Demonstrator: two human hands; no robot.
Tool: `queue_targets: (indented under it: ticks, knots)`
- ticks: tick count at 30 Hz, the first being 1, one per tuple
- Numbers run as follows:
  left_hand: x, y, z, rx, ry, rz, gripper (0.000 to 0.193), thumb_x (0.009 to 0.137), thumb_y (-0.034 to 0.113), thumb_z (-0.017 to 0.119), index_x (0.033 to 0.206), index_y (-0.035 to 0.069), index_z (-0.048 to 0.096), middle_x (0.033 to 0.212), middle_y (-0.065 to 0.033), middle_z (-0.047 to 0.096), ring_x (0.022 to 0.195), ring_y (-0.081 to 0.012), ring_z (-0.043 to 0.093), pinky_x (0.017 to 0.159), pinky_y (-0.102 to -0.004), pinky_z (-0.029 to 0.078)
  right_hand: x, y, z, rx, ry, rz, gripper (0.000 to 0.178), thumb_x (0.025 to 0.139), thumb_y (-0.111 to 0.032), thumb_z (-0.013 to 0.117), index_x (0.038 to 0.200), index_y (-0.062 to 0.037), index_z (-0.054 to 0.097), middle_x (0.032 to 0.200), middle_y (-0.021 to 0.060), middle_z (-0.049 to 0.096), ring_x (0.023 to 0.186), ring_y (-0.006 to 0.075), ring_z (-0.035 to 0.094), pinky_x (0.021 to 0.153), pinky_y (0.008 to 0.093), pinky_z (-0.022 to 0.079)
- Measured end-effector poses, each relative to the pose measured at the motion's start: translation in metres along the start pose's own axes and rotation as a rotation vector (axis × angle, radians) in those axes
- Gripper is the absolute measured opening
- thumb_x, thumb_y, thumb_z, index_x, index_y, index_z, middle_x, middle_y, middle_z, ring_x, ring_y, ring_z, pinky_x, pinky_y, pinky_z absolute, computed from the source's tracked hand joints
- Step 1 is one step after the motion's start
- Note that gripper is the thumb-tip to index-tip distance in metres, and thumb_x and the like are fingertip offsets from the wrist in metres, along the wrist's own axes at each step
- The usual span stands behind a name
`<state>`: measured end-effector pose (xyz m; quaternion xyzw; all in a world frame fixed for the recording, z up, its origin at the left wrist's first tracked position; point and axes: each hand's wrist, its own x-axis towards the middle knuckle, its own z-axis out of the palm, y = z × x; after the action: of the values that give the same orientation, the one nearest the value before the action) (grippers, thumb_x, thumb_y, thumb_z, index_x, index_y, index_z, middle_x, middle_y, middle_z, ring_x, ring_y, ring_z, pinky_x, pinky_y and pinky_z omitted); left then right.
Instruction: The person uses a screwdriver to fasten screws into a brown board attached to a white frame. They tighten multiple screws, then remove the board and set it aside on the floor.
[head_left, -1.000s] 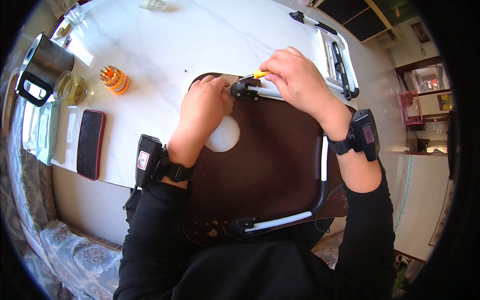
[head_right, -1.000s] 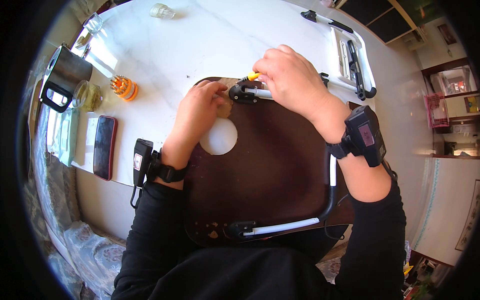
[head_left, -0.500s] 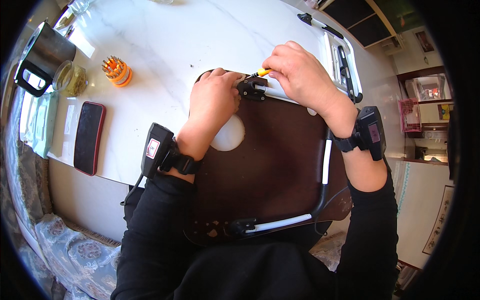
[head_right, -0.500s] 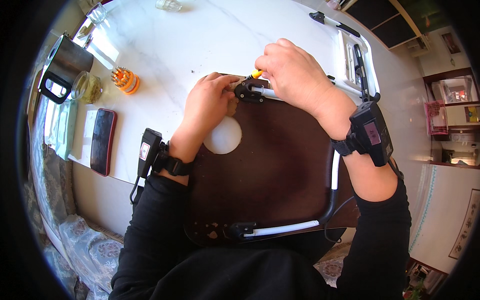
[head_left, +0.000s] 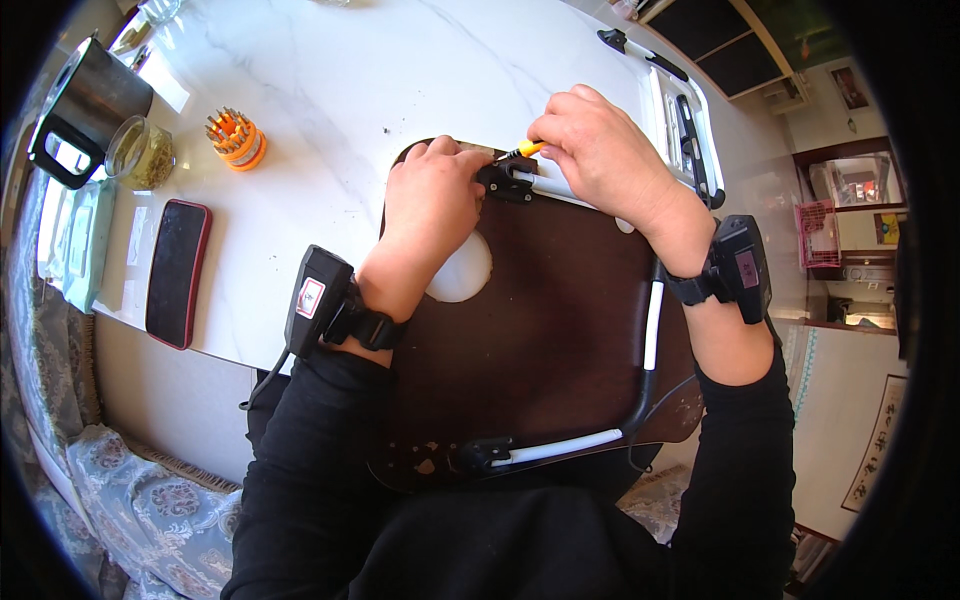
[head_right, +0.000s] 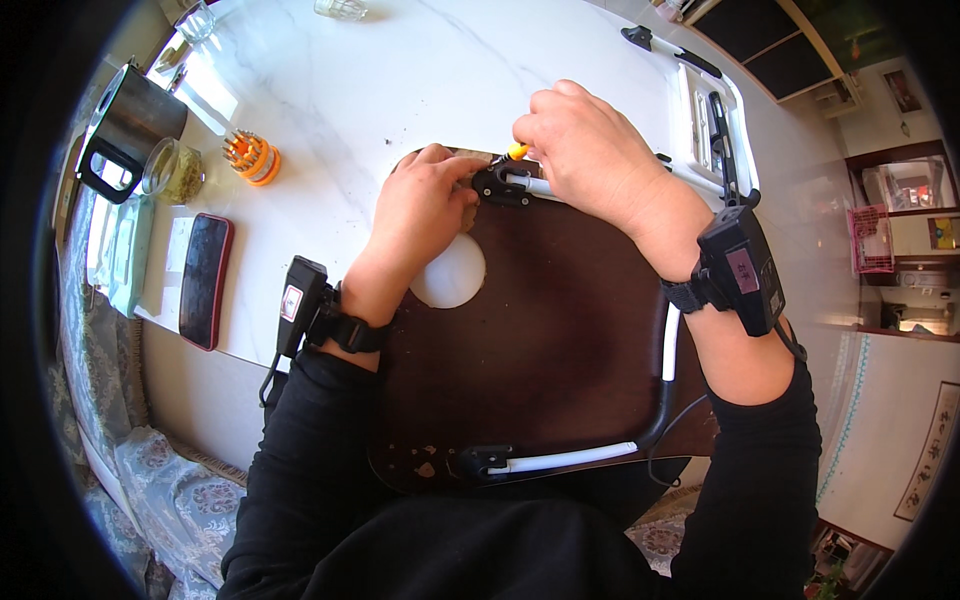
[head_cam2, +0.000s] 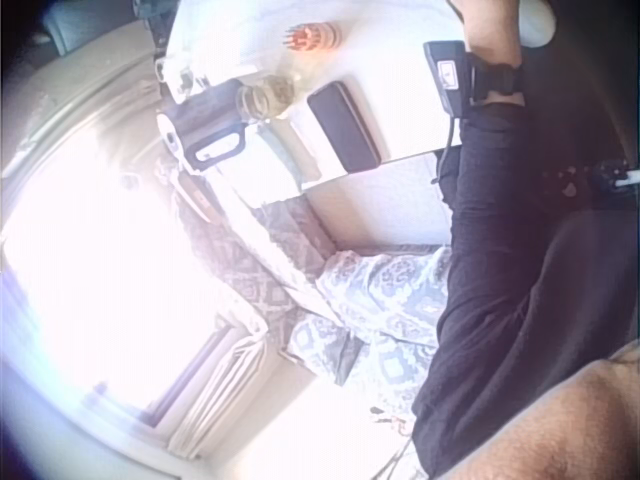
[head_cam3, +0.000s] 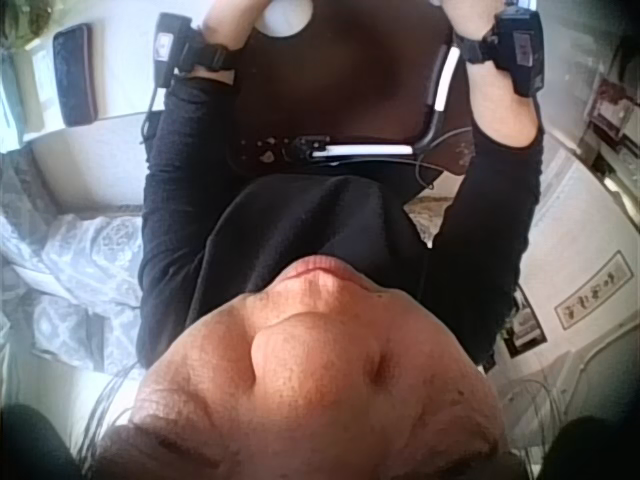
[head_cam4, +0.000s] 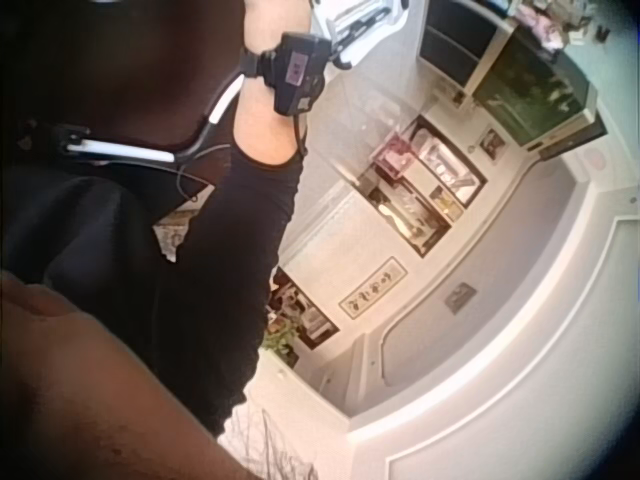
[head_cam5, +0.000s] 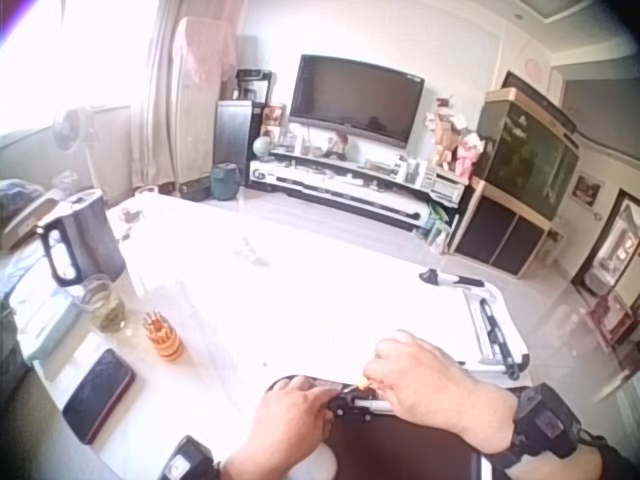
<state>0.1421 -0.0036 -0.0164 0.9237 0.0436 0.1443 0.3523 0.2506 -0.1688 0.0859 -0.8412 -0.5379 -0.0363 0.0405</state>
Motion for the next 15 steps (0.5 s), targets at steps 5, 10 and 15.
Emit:
queue_targets:
  ticks: [5, 10, 15]
  knots:
    - [0.0, -0.001, 0.001, 0.01, 0.004, 0.006, 0.038, 0.077, 0.006, 0.07, 0.113, 0.015, 0.075, 0.096, -0.008, 0.066, 0.099, -0.0321, 0.061, 0.089, -0.041, 0.051, 0.0, 0.0, -0.001, 0.013, 0.009, 0.002, 0.003, 0.082, -0.003, 0.068, 0.085, -0.0046, 0.069, 0.09, 0.0085, 0.063, 0.097, 0.0288, 0.059, 0.086, 0.0397, 0.053]
    - [0.0, -0.001, 0.002, 0.004, 0.007, -0.002, 0.034, 0.08, 0.006, 0.069, 0.112, 0.014, 0.075, 0.097, -0.008, 0.066, 0.099, -0.0325, 0.062, 0.089, -0.0414, 0.051, 0.012, -0.004, -0.005, -0.052, 0.003, -0.121, 0.004, 0.079, -0.002, 0.067, 0.081, -0.0053, 0.068, 0.088, 0.008, 0.061, 0.096, 0.029, 0.058, 0.085, 0.0397, 0.053]
    - [0.007, -0.002, 0.003, -0.085, 0.016, -0.037, 0.023, 0.086, 0.011, 0.069, 0.108, 0.013, 0.076, 0.097, -0.0081, 0.067, 0.096, -0.0315, 0.063, 0.087, -0.041, 0.051, 0.029, -0.005, -0.01, -0.117, -0.077, -0.3, 0.005, 0.078, 0.0, 0.066, 0.079, -0.0045, 0.068, 0.089, 0.007, 0.061, 0.099, 0.0266, 0.058, 0.085, 0.0374, 0.054]
